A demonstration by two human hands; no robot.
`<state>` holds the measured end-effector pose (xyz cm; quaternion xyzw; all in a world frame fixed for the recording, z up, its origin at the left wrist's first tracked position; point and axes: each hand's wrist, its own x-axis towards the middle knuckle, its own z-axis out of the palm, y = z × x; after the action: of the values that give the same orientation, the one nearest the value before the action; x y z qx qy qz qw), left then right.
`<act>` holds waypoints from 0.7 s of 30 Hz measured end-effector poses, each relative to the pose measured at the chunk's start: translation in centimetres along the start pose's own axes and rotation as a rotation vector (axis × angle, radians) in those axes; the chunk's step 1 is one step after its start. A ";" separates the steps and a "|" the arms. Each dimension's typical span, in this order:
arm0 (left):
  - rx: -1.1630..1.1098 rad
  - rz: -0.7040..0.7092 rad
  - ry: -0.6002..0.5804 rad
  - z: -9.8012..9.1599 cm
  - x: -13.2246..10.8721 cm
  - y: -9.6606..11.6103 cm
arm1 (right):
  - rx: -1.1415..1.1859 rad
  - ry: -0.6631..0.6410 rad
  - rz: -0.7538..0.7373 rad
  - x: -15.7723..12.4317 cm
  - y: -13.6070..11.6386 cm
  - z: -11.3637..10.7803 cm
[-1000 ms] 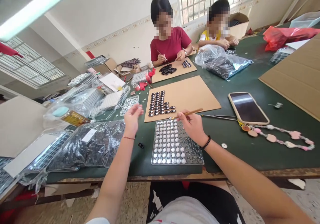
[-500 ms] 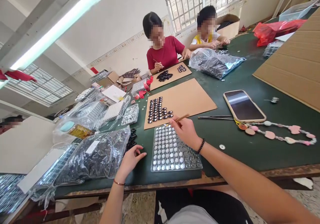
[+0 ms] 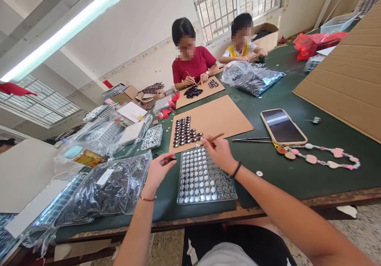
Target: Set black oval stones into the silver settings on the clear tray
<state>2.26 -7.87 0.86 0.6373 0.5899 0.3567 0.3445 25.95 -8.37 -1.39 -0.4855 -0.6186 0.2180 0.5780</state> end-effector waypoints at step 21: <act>-1.067 -0.563 -0.535 6.8 0.5 0.0 | -0.216 -0.119 -0.046 -0.7 0.0 0.7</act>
<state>8.15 -7.48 -2.52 0.2672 0.3705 0.3256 0.8278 25.21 -8.82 -1.90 -0.5169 -0.6826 0.1652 0.4894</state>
